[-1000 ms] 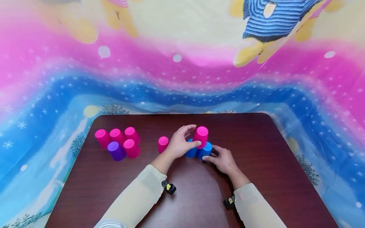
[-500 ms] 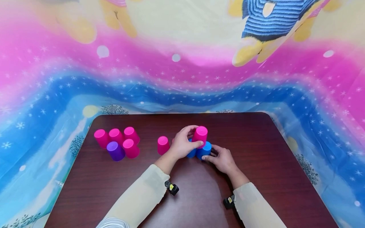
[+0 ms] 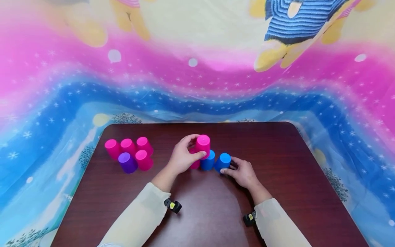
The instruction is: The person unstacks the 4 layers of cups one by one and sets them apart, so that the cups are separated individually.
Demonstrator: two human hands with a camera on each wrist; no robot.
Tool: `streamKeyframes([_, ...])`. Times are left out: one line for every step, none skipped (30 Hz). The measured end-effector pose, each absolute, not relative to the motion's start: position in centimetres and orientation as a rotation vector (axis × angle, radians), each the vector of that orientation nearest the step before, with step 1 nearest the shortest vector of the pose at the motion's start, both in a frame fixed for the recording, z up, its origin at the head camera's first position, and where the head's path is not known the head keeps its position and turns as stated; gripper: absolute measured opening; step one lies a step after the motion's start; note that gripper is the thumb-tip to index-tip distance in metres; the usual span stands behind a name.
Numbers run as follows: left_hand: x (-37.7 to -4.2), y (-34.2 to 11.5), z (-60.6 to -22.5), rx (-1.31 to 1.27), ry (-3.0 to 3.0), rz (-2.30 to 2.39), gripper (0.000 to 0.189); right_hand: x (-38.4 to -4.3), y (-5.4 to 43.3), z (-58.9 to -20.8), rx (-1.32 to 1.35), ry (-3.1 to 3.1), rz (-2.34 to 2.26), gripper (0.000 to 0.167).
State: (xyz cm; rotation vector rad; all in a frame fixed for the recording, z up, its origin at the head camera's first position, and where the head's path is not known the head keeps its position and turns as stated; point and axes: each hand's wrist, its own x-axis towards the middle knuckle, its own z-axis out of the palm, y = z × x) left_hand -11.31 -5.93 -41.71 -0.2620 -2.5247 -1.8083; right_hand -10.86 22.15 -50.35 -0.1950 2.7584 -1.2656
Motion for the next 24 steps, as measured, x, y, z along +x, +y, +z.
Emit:
streamKeyframes([-11.1, -6.5, -41.6, -0.249, -2.517, -1.799, 0.069, -10.9, 22.1, -50.3, -0.196, 2.755, -1.266, 0.074])
streamKeyframes([-10.9, -7.2, -41.6, -0.242, -2.506, -1.796, 0.069, -10.9, 22.1, -50.3, -0.198, 2.752, -1.266, 0.074])
streamKeyframes([-10.7, -7.8, -41.5, -0.238, -2.499, -1.791, 0.07, -10.9, 22.1, -50.3, -0.2, 2.747, -1.267, 0.075])
streamKeyframes([-10.5, -8.4, -41.5, -0.232, -2.495, -1.784, 0.071, -10.9, 22.1, -50.3, -0.202, 2.742, -1.27, 0.075])
streamKeyframes([-10.3, -9.0, -41.5, -0.226, -2.489, -1.783, 0.071, -10.8, 22.1, -50.3, -0.204, 2.739, -1.27, 0.076])
streamKeyframes([-10.1, -9.6, -41.5, -0.22, -2.485, -1.775, 0.07, -10.8, 22.1, -50.2, -0.206, 2.736, -1.271, 0.076])
streamKeyframes([-9.9, -10.2, -41.5, -0.212, -2.482, -1.771, 0.07, -10.8, 22.1, -50.2, -0.207, 2.734, -1.271, 0.076])
streamKeyframes([-9.6, -10.7, -41.5, -0.203, -2.48, -1.766, 0.071, -10.8, 22.2, -50.2, -0.21, 2.734, -1.27, 0.076])
streamKeyframes([-9.4, -11.2, -41.5, -0.195, -2.477, -1.761, 0.07, -10.7, 22.2, -50.2, -0.213, 2.733, -1.27, 0.076])
streamKeyframes([-9.3, -11.7, -41.5, -0.188, -2.471, -1.759, 0.069, -10.7, 22.2, -50.2, -0.218, 2.736, -1.267, 0.076])
streamKeyframes([-9.1, -12.1, -41.6, -0.183, -2.466, -1.757, 0.069, -10.7, 22.3, -50.1, -0.22, 2.738, -1.263, 0.076])
streamKeyframes([-8.9, -12.5, -41.6, -0.18, -2.462, -1.752, 0.068, -10.7, 22.3, -50.1, -0.221, 2.739, -1.26, 0.076])
streamKeyframes([-8.8, -12.9, -41.6, -0.178, -2.457, -1.752, 0.068, -10.6, 22.4, -50.1, -0.222, 2.739, -1.259, 0.076])
streamKeyframes([-8.7, -13.2, -41.7, -0.174, -2.455, -1.748, 0.067, -10.6, 22.4, -50.1, -0.222, 2.738, -1.259, 0.076])
streamKeyframes([-8.5, -13.6, -41.7, -0.167, -2.454, -1.744, 0.066, -10.6, 22.4, -50.1, -0.22, 2.739, -1.256, 0.076])
streamKeyframes([-8.4, -13.9, -41.7, -0.163, -2.451, -1.744, 0.066, -10.5, 22.4, -50.1, -0.219, 2.742, -1.254, 0.076])
streamKeyframes([-8.2, -14.2, -41.7, -0.159, -2.447, -1.747, 0.066, -10.5, 22.4, -50.2, -0.218, 2.743, -1.254, 0.077])
streamKeyframes([-8.1, -14.6, -41.7, -0.153, -2.444, -1.747, 0.066, -10.5, 22.4, -50.2, -0.219, 2.744, -1.254, 0.077])
streamKeyframes([-7.9, -14.9, -41.7, -0.147, -2.442, -1.747, 0.066, -10.5, 22.4, -50.2, -0.223, 2.745, -1.254, 0.077])
streamKeyframes([-7.7, -15.3, -41.7, -0.141, -2.442, -1.746, 0.066, -10.5, 22.4, -50.3, -0.225, 2.747, -1.253, 0.078])
streamKeyframes([-7.6, -15.6, -41.8, -0.133, -2.436, -1.748, 0.066, -10.6, 22.4, -50.3, -0.23, 2.749, -1.251, 0.078])
streamKeyframes([-7.4, -15.9, -41.8, -0.13, -2.43, -1.75, 0.066, -10.6, 22.3, -50.3, -0.233, 2.749, -1.253, 0.078])
streamKeyframes([-7.2, -16.3, -41.8, -0.12, -2.426, -1.746, 0.066, -10.6, 22.3, -50.4, -0.236, 2.749, -1.254, 0.078])
streamKeyframes([-7.1, -16.6, -41.8, -0.11, -2.423, -1.741, 0.066, -10.7, 22.3, -50.4, -0.237, 2.749, -1.255, 0.078])
